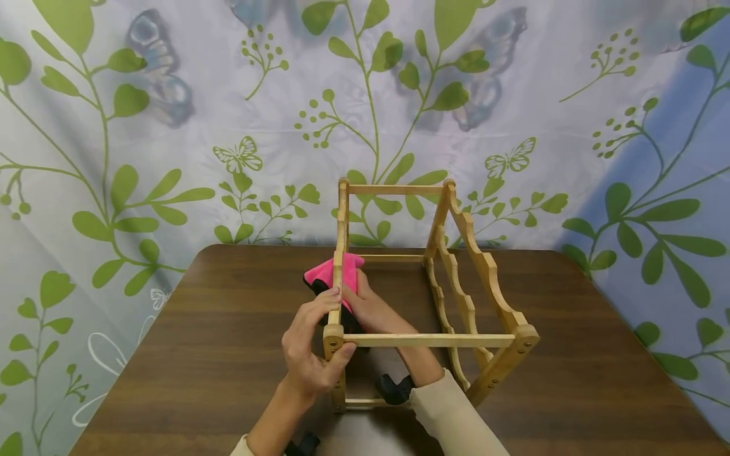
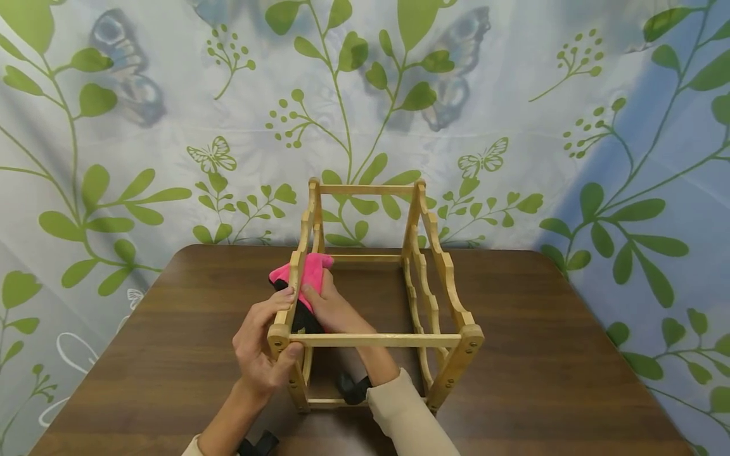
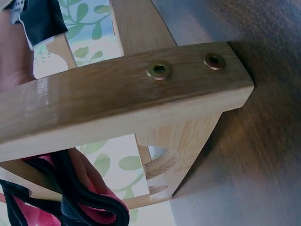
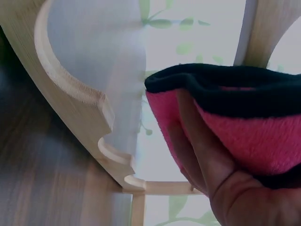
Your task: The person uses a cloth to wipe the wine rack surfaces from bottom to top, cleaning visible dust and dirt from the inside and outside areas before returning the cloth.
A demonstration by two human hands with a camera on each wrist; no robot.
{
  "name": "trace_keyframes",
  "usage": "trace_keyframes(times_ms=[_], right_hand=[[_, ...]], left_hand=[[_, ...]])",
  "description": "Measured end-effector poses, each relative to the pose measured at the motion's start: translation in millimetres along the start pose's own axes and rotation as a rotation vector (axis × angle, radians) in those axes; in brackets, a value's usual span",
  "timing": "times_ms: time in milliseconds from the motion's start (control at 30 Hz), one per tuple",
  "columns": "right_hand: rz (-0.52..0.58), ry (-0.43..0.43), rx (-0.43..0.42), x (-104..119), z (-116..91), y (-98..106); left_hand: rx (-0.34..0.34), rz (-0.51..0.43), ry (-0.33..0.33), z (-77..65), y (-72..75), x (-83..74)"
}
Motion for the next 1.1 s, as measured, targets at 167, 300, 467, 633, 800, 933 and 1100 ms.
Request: trace_keyframes(times_ms=[167,300,467,633,800,933,1100], right_hand=[[-0.07,-0.018,0.055,-1.3,-17.4,-6.6],[-0.094,0.001,0.166,2.9,-35.0,-16.3],[-0.122,-0.039,0.227,0.5,-50.1,-18.3],[-0.107,-0.148,0.216,-7.3,-59.7,-13.5],[-0.073,-0.097,0.207,-6.5,-59.3,-14.4],[-0.017,-0.04,0.174,-6.5,-53.2,-15.3],[0.055,-0.022,0.062,-9.7,-40.9,-7.4]], left_hand=[[-0.011,0.003,0.004,1.0,1.2,-0.1],[-0.017,0.002,-0.001,1.5,2.1,-0.2],[-0.022,0.012,-0.008,1.2,2.9,-0.3],[-0.013,0.008,-0.006,0.2,1.9,-0.6],[-0.023,0.013,-0.002,0.1,2.0,-0.9],[-0.036,0.019,-0.005,1.3,3.1,-1.1],[-0.022,0.033,-0.01,0.2,2.8,-0.9]])
Point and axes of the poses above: each hand's wrist, its own z-axis towards the middle knuckle, its own y-axis out of the back of the hand, x = y × z, the point moved 9 cm from there along z, towards the middle knuckle, and after that the axes turned 8 degrees about z, right-handed, at the moved point
